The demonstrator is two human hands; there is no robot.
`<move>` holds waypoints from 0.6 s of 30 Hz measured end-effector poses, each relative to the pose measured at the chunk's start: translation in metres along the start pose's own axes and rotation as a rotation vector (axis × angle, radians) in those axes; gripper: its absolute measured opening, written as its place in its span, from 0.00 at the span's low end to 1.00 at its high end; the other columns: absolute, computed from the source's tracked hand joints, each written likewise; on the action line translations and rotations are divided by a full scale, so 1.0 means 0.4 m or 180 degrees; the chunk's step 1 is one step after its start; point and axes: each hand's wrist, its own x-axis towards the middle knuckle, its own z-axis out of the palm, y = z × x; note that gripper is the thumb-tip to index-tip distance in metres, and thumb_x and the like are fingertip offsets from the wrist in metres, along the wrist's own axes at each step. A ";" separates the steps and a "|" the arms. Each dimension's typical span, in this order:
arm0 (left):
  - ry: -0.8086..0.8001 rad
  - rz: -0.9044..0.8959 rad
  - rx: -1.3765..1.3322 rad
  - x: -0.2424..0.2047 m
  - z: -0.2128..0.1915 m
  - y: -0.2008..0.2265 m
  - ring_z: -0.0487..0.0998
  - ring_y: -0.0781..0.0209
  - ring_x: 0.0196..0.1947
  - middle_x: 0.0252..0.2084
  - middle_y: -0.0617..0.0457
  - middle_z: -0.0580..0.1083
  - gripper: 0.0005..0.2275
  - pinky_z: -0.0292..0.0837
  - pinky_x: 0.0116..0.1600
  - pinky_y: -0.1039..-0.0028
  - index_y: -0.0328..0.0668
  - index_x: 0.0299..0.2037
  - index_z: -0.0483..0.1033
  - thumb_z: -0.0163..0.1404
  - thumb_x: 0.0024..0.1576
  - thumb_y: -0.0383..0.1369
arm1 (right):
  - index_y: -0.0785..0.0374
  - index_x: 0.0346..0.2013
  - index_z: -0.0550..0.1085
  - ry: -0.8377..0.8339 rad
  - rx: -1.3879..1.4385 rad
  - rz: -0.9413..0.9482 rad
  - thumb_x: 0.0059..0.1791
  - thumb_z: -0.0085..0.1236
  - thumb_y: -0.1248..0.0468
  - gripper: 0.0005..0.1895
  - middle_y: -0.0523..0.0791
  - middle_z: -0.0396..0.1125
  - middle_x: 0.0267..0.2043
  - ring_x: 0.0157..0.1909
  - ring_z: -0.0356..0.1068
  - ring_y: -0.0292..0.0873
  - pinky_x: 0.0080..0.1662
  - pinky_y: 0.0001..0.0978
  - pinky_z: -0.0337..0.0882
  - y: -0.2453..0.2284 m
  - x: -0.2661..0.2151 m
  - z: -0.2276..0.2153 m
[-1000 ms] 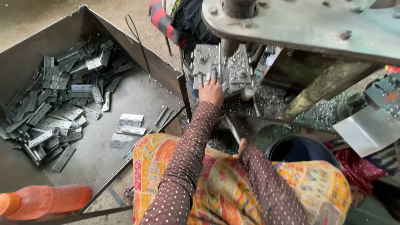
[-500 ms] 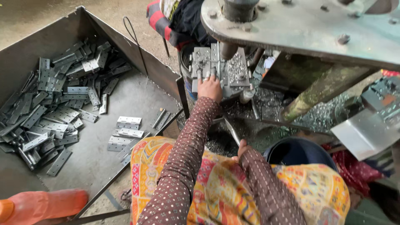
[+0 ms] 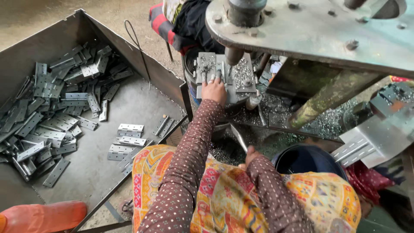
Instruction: The person operates a drill press to process metal hinge pieces. They pick up each piece from a metal bin, place it under the drill, and use a lever to activate the machine. After drilling, the person removes the piece and places it back into the bin.
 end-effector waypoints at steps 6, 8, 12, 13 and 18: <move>-0.0601 -0.0395 -0.0275 0.041 0.004 0.011 0.62 0.56 0.70 0.68 0.50 0.65 0.12 0.45 0.74 0.50 0.44 0.46 0.80 0.42 0.62 0.32 | 0.59 0.56 0.61 0.0100 0.0126 0.0169 0.48 0.61 0.47 0.31 0.55 0.70 0.47 0.47 0.73 0.58 0.49 0.49 0.74 -0.005 0.005 0.008; -0.0519 -0.0283 -0.0111 0.078 -0.007 0.004 0.61 0.55 0.69 0.70 0.51 0.62 0.12 0.42 0.73 0.50 0.44 0.44 0.80 0.41 0.61 0.32 | 0.59 0.56 0.62 -0.0021 0.0214 0.0276 0.48 0.60 0.47 0.30 0.55 0.70 0.45 0.45 0.73 0.58 0.47 0.49 0.74 -0.014 0.027 0.031; -0.1067 -0.0344 -0.0120 0.035 -0.014 -0.001 0.78 0.59 0.57 0.72 0.54 0.66 0.13 0.39 0.81 0.49 0.43 0.50 0.79 0.38 0.69 0.33 | 0.59 0.54 0.63 -0.0079 0.0236 0.0156 0.48 0.60 0.48 0.28 0.55 0.71 0.42 0.42 0.74 0.58 0.45 0.50 0.75 0.014 0.015 0.095; -0.0930 -0.0250 -0.0079 0.037 -0.031 -0.002 0.72 0.58 0.61 0.72 0.53 0.63 0.13 0.37 0.79 0.48 0.44 0.49 0.79 0.39 0.67 0.33 | 0.59 0.54 0.63 0.0015 0.0191 0.0051 0.48 0.60 0.48 0.27 0.55 0.72 0.42 0.41 0.74 0.58 0.44 0.50 0.75 0.021 0.025 0.072; -0.0760 0.0020 -0.0009 -0.071 -0.078 0.037 0.56 0.54 0.74 0.75 0.48 0.56 0.13 0.30 0.77 0.48 0.42 0.52 0.78 0.42 0.65 0.38 | 0.58 0.52 0.65 0.1629 0.0340 -0.0563 0.49 0.59 0.48 0.25 0.54 0.73 0.38 0.37 0.75 0.58 0.41 0.50 0.76 0.024 -0.007 -0.018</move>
